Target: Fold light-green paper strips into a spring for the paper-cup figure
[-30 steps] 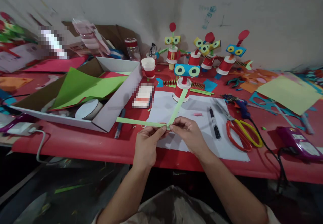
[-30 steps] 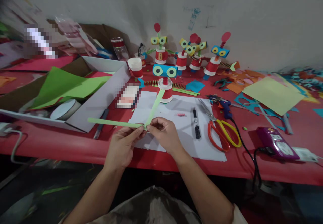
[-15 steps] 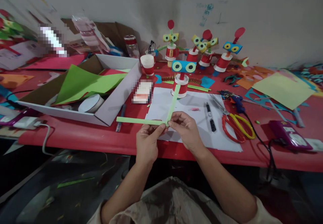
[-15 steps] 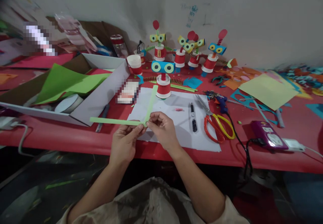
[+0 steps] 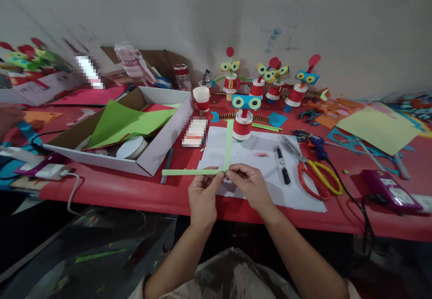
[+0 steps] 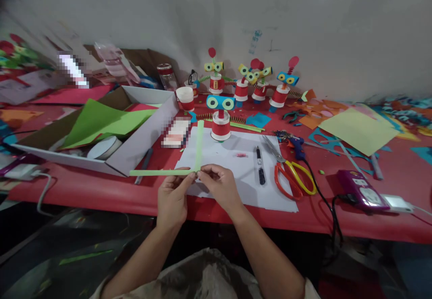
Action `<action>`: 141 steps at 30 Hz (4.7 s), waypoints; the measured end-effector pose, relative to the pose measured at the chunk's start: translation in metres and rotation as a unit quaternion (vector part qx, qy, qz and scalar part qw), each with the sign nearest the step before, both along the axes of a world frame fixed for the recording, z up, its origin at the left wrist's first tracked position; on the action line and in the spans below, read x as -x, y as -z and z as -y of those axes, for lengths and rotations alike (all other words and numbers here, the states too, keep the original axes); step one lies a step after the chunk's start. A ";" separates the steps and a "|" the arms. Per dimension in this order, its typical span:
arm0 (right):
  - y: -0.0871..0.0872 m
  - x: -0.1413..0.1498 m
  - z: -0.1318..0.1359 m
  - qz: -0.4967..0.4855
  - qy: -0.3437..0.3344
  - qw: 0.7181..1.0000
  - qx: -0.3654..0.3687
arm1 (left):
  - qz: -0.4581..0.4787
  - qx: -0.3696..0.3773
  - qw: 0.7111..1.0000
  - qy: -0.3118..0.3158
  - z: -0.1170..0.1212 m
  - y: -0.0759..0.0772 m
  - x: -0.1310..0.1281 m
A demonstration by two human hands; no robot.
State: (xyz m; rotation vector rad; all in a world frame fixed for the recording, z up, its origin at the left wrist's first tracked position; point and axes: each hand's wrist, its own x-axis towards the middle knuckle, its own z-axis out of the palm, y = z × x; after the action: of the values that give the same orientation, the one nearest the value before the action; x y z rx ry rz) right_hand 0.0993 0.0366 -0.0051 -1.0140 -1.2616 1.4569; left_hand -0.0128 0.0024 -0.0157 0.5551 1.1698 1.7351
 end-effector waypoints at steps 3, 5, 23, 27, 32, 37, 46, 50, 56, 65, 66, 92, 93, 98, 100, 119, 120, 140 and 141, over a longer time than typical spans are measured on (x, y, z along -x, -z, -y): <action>0.000 0.000 -0.003 -0.016 0.011 1.000 0.019 | -0.015 -0.003 0.999 0.032 0.001 0.002 0.003; -0.002 0.000 -0.005 -0.041 0.008 0.998 0.045 | -0.002 -0.004 0.998 0.069 0.000 0.002 0.008; 0.001 -0.003 -0.003 -0.041 -0.010 0.998 0.043 | 0.010 0.050 0.988 0.148 -0.010 -0.013 0.019; -0.001 -0.005 -0.002 0.019 -0.007 1.000 -0.011 | -0.015 0.053 0.988 0.147 -0.012 -0.013 0.019; 0.007 -0.007 -0.005 0.058 -0.016 0.991 -0.119 | -0.045 0.056 0.984 0.162 -0.017 -0.013 0.024; 0.010 -0.008 -0.006 0.093 -0.039 0.981 -0.163 | -0.070 0.065 0.978 0.186 -0.021 -0.013 0.028; 0.006 0.001 -0.003 -0.004 0.010 1.000 0.026 | -0.053 0.046 0.983 0.167 -0.019 -0.014 0.025; 0.004 0.002 -0.005 -0.046 0.006 0.997 0.068 | -0.051 0.066 0.976 0.202 -0.019 -0.016 0.027; -0.001 0.000 -0.006 -0.060 0.029 0.994 0.092 | -0.043 0.072 0.979 0.187 -0.018 -0.016 0.025; -0.004 -0.004 -0.006 -0.070 0.013 0.995 0.074 | -0.053 0.072 0.980 0.177 -0.016 -0.014 0.028; -0.004 -0.004 -0.006 -0.076 0.010 0.995 0.070 | -0.045 0.068 0.983 0.166 -0.015 -0.014 0.027; -0.001 -0.004 -0.004 -0.056 0.039 0.997 0.041 | -0.001 0.012 0.999 0.053 -0.009 -0.007 0.000; -0.002 -0.003 -0.005 -0.072 0.037 0.995 0.059 | 0.000 0.011 0.999 0.048 -0.008 -0.006 0.000; -0.004 -0.003 -0.006 -0.105 0.039 0.989 0.101 | -0.003 0.015 0.994 0.108 -0.009 -0.006 0.007; -0.003 -0.003 -0.007 -0.108 0.033 0.988 0.107 | 0.023 0.028 0.990 0.136 -0.011 -0.008 0.012; 0.000 -0.002 -0.005 -0.067 0.023 0.991 0.111 | -0.064 0.080 0.969 0.223 -0.026 -0.020 0.032; 0.000 -0.002 -0.005 -0.063 0.026 0.992 0.102 | -0.059 0.080 0.969 0.227 -0.026 -0.020 0.033; -0.002 -0.001 -0.006 -0.060 0.050 0.993 0.093 | -0.103 0.020 0.990 0.093 -0.006 -0.009 0.005; -0.002 -0.001 -0.006 -0.063 0.050 0.992 0.097 | -0.108 0.017 0.990 0.093 -0.006 -0.008 0.005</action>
State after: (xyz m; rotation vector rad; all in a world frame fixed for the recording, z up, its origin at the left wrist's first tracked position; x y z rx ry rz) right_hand 0.1000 0.0430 -0.0027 -1.0786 -0.9810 1.5616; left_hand -0.0182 0.0085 -0.0076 0.8210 1.2530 1.5212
